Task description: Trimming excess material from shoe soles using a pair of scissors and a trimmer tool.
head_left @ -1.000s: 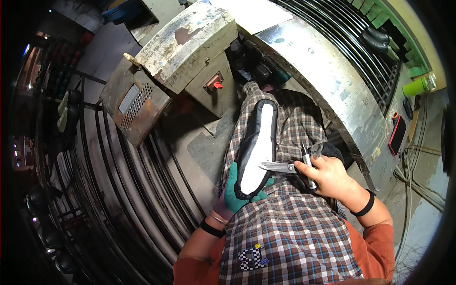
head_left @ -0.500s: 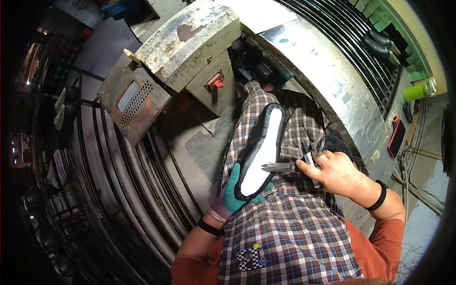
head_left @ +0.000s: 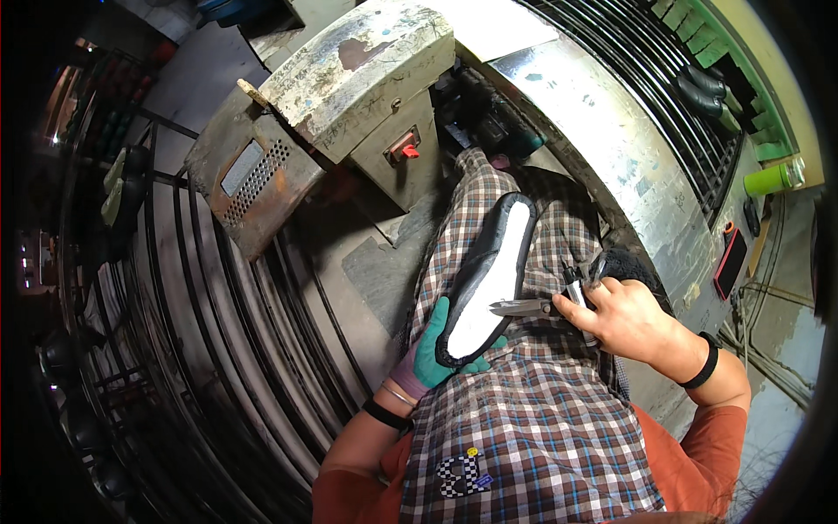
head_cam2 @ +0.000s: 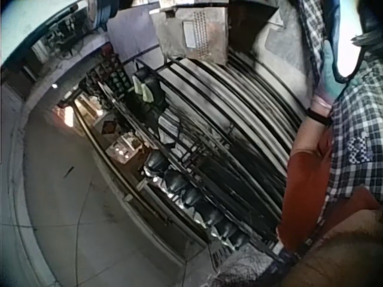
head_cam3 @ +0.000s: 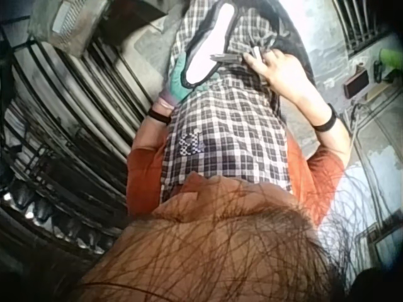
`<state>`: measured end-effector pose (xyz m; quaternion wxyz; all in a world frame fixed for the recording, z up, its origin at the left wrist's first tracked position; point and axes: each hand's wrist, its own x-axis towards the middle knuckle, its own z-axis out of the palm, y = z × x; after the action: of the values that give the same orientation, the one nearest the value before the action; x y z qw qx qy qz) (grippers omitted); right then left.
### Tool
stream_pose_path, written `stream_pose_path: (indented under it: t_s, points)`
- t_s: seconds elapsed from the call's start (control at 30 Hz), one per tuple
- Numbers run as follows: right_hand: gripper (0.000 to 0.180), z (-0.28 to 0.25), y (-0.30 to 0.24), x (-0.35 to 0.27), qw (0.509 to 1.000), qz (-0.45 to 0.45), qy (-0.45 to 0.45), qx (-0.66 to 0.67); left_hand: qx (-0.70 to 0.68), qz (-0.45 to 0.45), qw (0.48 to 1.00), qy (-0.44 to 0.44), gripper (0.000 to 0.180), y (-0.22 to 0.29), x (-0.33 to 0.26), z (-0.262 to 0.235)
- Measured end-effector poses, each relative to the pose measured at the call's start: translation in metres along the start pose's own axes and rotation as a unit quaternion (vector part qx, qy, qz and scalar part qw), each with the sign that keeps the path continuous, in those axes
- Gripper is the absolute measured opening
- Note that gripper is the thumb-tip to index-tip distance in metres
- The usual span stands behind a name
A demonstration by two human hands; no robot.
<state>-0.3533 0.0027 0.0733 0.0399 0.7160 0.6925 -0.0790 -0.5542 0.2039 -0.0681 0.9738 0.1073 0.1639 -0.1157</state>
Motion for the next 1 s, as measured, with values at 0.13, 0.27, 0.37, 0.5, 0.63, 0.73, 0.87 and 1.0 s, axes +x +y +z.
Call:
stream_pose_path:
  t_s: [0.13, 0.27, 0.37, 0.5, 0.63, 0.73, 0.87, 1.0]
  points:
    - [0.055, 0.003, 0.002, 0.001, 1.0, -0.002, 0.0, 0.003, 0.005, -0.008, 1.0, 0.007, 0.07, 0.0, -0.004, 0.004]
    - [0.065, 0.03, 0.008, 0.011, 0.98, 0.056, -0.027, 0.19, 0.011, 0.001, 0.999, -0.045, 0.069, 0.003, -0.008, -0.002]
    - [0.049, 0.085, -0.004, 0.017, 0.86, 0.126, 0.108, 0.483, 0.07, 0.044, 0.992, 0.096, 0.075, -0.007, -0.002, 0.019]
    - [0.051, 0.043, -0.011, 0.017, 0.956, 0.111, 0.047, 0.269, 0.008, 0.008, 0.999, 0.043, 0.077, 0.002, -0.01, 0.009]
    - [0.062, 0.032, -0.015, 0.003, 0.991, 0.014, 0.035, 0.126, 0.022, 0.019, 0.999, 0.031, 0.073, 0.002, -0.01, 0.018]
    - [0.061, 0.024, -0.02, 0.0, 0.996, 0.019, 0.016, 0.084, 0.032, 0.015, 0.999, 0.006, 0.07, 0.002, -0.01, 0.011]
    - [0.05, 0.005, -0.031, -0.001, 0.999, 0.008, -0.007, -0.032, 0.068, 0.005, 0.997, 0.04, 0.068, 0.0, -0.006, 0.015]
    - [0.047, -0.007, -0.035, 0.001, 0.997, -0.024, 0.001, -0.076, 0.073, 0.008, 0.991, 0.111, 0.065, -0.008, -0.005, 0.012]
